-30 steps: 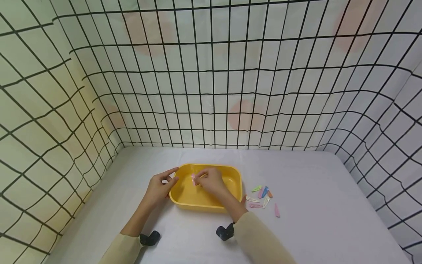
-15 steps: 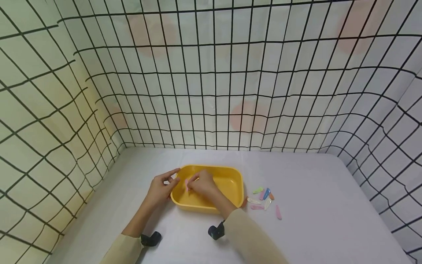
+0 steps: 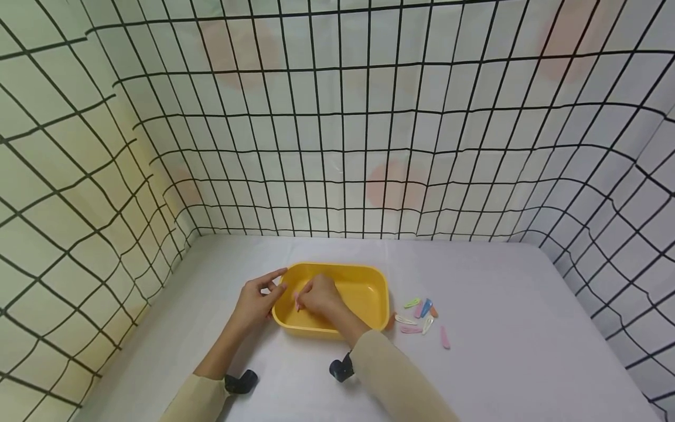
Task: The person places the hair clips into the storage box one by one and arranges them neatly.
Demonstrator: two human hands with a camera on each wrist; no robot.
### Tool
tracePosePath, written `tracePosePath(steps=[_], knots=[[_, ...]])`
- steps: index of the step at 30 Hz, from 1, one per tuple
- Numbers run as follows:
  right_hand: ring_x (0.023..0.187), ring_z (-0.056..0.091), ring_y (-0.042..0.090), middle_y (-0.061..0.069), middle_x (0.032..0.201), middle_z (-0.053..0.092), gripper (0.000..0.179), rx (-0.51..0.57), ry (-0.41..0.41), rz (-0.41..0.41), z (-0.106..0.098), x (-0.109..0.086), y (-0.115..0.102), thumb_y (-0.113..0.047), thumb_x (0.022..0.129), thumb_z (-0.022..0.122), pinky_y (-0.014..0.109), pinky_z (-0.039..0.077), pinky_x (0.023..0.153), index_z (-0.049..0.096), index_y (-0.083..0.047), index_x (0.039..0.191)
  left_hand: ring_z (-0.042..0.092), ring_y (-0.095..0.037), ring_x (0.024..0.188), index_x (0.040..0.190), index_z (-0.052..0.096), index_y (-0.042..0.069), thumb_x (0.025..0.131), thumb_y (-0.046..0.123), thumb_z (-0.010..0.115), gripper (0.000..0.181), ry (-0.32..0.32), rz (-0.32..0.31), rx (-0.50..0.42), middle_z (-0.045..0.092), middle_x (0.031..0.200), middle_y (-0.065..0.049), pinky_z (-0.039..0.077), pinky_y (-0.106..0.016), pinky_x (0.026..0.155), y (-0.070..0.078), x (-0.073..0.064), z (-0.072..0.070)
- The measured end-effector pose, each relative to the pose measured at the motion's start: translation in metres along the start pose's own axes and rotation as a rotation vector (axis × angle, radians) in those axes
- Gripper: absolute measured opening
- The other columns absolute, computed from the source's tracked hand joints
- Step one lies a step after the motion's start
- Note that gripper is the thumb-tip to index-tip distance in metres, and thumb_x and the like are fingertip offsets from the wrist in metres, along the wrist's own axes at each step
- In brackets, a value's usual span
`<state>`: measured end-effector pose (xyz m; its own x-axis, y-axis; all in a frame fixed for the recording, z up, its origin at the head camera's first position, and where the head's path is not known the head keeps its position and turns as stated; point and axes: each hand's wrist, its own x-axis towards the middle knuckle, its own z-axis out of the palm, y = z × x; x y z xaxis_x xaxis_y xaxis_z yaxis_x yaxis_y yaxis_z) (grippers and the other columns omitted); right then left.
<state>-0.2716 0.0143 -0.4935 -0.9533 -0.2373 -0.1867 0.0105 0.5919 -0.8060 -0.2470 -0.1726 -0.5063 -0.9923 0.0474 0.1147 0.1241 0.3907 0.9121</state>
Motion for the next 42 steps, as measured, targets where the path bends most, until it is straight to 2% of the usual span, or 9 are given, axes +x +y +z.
tracePosePath(steps=[4, 6, 19, 23, 28, 34, 42], knots=[[0.049, 0.060, 0.012, 0.005, 0.064, 0.071, 0.015, 0.086, -0.037, 0.043, 0.002, -0.001, -0.001, -0.014, 0.091, 0.076, 0.017, 0.050, 0.048, 0.079, -0.005, 0.079, 0.049, -0.015, 0.039, 0.137, 0.068, 0.025, 0.097, 0.022, 0.072, 0.040, 0.000, 0.006, 0.000, 0.060, 0.080, -0.008, 0.044, -0.021, 0.038, 0.000, 0.000, 0.000], [0.048, 0.061, 0.012, 0.006, 0.063, 0.070, 0.014, 0.132, -0.050, 0.058, 0.003, -0.002, -0.002, -0.011, 0.091, 0.075, 0.018, 0.052, 0.047, 0.077, -0.003, 0.079, 0.050, -0.015, 0.039, 0.137, 0.068, 0.026, 0.097, 0.023, 0.072, 0.040, 0.001, 0.004, 0.002, 0.060, 0.080, -0.008, 0.045, -0.021, 0.039, -0.001, 0.000, 0.000], [0.058, 0.074, 0.018, 0.013, 0.075, 0.074, 0.009, 0.285, -0.107, 0.113, 0.001, -0.007, -0.009, -0.002, 0.091, 0.072, 0.027, 0.061, 0.059, 0.076, 0.006, 0.090, 0.051, -0.018, 0.040, 0.136, 0.068, 0.027, 0.098, 0.025, 0.072, 0.039, 0.002, 0.004, 0.008, 0.061, 0.079, -0.008, 0.046, -0.021, 0.040, -0.002, 0.001, -0.001], [0.063, 0.075, 0.020, 0.013, 0.078, 0.075, 0.010, 0.284, -0.126, 0.116, -0.003, -0.010, -0.008, -0.004, 0.092, 0.072, 0.029, 0.062, 0.062, 0.077, 0.005, 0.094, 0.051, -0.018, 0.040, 0.136, 0.069, 0.027, 0.097, 0.025, 0.072, 0.038, 0.010, -0.001, 0.018, 0.061, 0.079, -0.008, 0.046, -0.021, 0.040, -0.003, 0.002, 0.000], [0.062, 0.072, 0.018, 0.011, 0.078, 0.074, 0.011, 0.230, -0.123, 0.106, -0.013, -0.014, -0.003, -0.009, 0.094, 0.073, 0.028, 0.063, 0.064, 0.077, 0.000, 0.096, 0.051, -0.018, 0.040, 0.136, 0.068, 0.028, 0.097, 0.025, 0.072, 0.039, 0.010, -0.020, 0.024, 0.061, 0.081, -0.008, 0.047, -0.022, 0.041, -0.001, 0.002, 0.002], [0.065, 0.068, 0.019, 0.010, 0.082, 0.073, 0.015, 0.198, -0.079, 0.053, -0.033, -0.022, 0.007, -0.018, 0.093, 0.076, 0.028, 0.062, 0.066, 0.077, -0.004, 0.099, 0.051, -0.017, 0.041, 0.136, 0.069, 0.029, 0.096, 0.026, 0.073, 0.040, 0.015, -0.037, 0.028, 0.060, 0.082, -0.008, 0.048, -0.023, 0.041, 0.002, 0.002, 0.002], [0.079, 0.071, 0.025, 0.018, 0.102, 0.074, 0.023, 0.292, -0.033, 0.039, -0.065, -0.035, 0.017, -0.018, 0.094, 0.076, 0.033, 0.064, 0.073, 0.072, -0.001, 0.109, 0.048, -0.016, 0.039, 0.136, 0.069, 0.027, 0.096, 0.025, 0.073, 0.040, 0.018, -0.033, 0.027, 0.059, 0.083, -0.007, 0.046, -0.022, 0.041, 0.002, 0.000, 0.002]])
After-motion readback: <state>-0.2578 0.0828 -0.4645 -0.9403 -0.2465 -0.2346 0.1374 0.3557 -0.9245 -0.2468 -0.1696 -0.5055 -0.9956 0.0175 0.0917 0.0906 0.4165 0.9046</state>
